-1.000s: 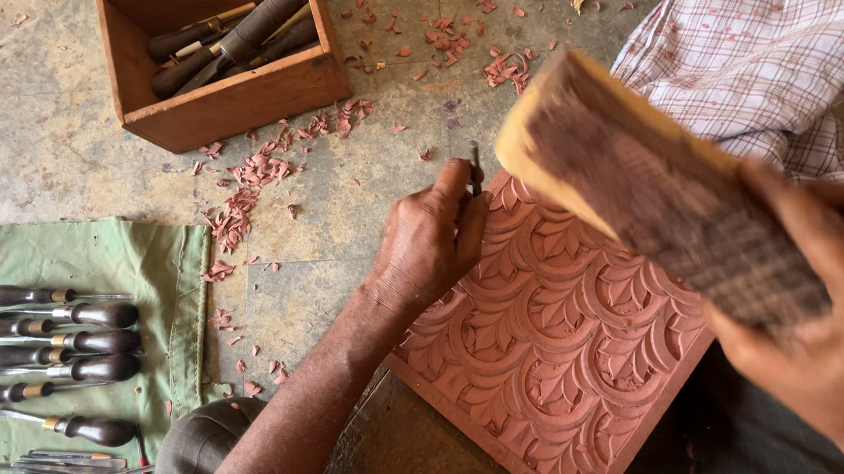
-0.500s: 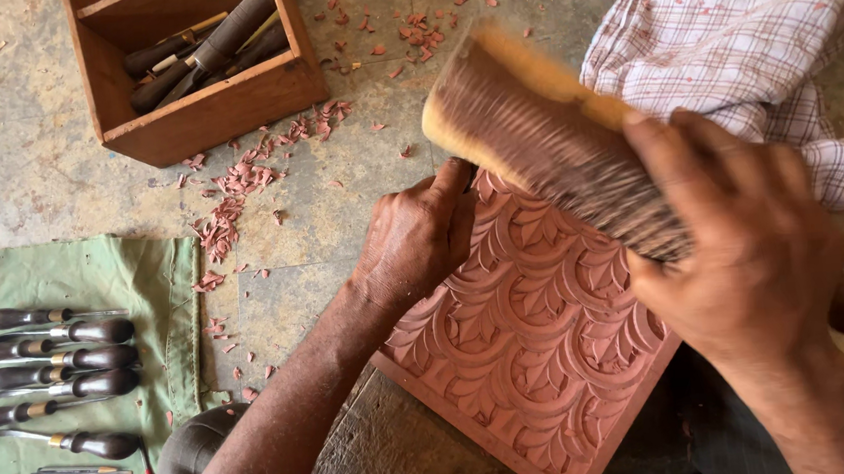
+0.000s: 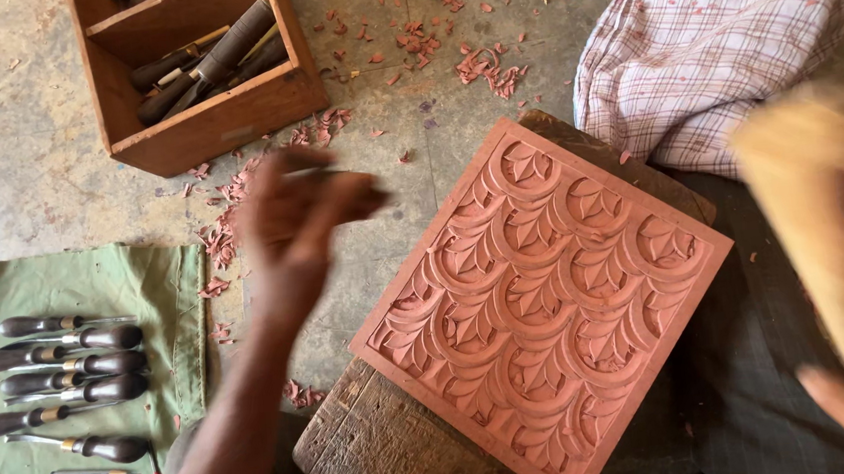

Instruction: The person carves a decorative floral pattern into a reddish wooden block using various chisels and gouges while sitting on the floor. They handle different carving tools one at a time to detail the surface and remove wood shavings.

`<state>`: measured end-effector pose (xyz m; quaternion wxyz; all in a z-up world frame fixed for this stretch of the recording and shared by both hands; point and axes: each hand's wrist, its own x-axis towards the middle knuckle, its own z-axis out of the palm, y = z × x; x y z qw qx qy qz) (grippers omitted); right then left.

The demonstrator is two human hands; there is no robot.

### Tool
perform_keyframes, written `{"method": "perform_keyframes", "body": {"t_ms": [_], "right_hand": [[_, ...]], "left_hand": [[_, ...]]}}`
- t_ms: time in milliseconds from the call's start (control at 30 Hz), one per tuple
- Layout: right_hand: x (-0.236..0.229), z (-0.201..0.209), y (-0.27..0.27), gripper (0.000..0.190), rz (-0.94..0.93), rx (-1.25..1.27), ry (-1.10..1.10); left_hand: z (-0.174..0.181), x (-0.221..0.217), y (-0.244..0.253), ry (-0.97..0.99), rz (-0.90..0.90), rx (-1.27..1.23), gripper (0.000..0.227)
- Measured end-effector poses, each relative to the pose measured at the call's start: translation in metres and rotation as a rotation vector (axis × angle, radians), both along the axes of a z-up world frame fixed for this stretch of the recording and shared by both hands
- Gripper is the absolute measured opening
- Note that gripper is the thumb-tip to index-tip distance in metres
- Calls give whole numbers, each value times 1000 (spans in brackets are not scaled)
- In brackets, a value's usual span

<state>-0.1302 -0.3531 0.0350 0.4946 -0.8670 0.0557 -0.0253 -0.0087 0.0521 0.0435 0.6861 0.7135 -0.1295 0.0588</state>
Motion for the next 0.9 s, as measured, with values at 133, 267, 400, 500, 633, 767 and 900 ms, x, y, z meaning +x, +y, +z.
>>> {"method": "perform_keyframes", "body": {"t_ms": [133, 267, 400, 500, 633, 767, 900], "right_hand": [[9, -18, 4, 55, -7, -34, 75], [15, -26, 7, 51, -27, -172, 75], [43, -29, 0, 47, -46, -393, 35], [60, -30, 4, 45, -44, -516, -8], [84, -40, 27, 41, -46, -569, -27], [42, -57, 17, 38, -56, -607, -2], [-52, -67, -27, 35, -80, -641, 21]], "left_hand": [[10, -47, 66, 94, 360, 126, 24], [-22, -111, 169, 318, 526, 243, 21], [-112, -187, 316, 627, 555, 669, 25], [-148, -211, 340, 963, 445, 1039, 31], [-165, -243, 346, 1071, 133, 1416, 43], [-187, -271, 324, 1117, 107, 1501, 42], [-188, -271, 314, 1138, 92, 1531, 42]]}}
